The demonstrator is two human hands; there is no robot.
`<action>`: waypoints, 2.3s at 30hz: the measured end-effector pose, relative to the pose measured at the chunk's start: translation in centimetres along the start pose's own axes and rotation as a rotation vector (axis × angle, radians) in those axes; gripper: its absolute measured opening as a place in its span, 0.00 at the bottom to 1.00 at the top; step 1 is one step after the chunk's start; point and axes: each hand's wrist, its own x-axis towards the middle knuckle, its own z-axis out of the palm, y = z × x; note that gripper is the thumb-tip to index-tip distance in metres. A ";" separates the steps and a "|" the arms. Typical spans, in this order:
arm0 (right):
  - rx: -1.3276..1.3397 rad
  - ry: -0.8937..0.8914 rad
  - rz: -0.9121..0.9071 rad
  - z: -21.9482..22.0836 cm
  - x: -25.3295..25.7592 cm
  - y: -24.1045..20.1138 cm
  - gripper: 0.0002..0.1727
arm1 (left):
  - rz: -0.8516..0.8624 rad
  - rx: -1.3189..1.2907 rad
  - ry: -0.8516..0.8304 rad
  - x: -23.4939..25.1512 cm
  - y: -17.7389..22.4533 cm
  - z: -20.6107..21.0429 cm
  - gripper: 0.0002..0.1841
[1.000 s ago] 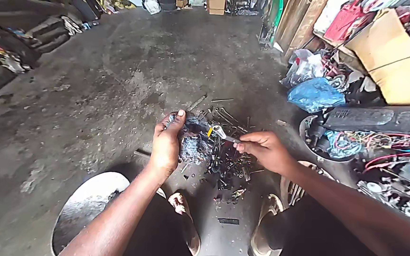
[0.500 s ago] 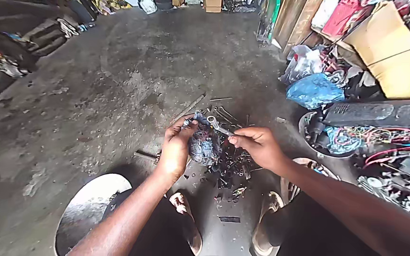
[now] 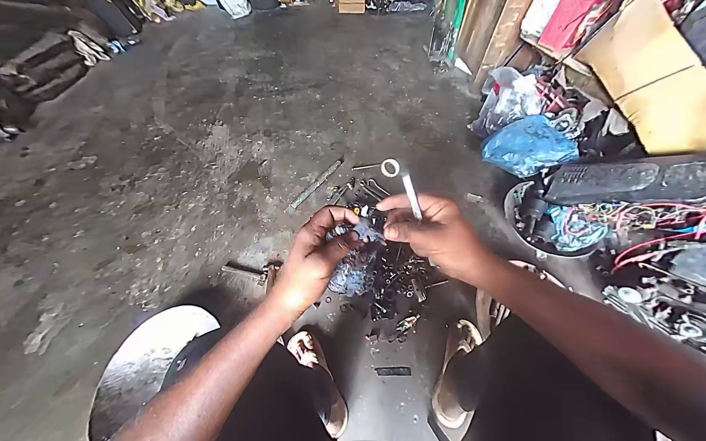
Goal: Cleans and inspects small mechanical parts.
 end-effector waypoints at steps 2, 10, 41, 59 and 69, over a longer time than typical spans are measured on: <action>-0.037 -0.034 -0.026 0.4 0.0 0.2 0.23 | 0.030 0.025 -0.019 0.0 -0.2 0.5 0.12; -0.132 -0.012 0.055 0.2 0.2 0.2 0.09 | 0.035 -0.043 -0.071 0.5 -0.4 0.4 0.16; -0.025 0.116 0.155 3.0 -0.4 1.3 0.23 | 0.419 0.865 0.147 -0.4 -0.6 1.2 0.18; -0.151 0.153 -0.140 0.6 -1.0 1.5 0.19 | 0.048 -0.130 0.347 0.7 0.1 -0.1 0.05; -0.296 0.139 -0.234 0.6 -0.8 2.0 0.18 | 0.027 -0.108 0.362 0.6 0.1 -0.1 0.06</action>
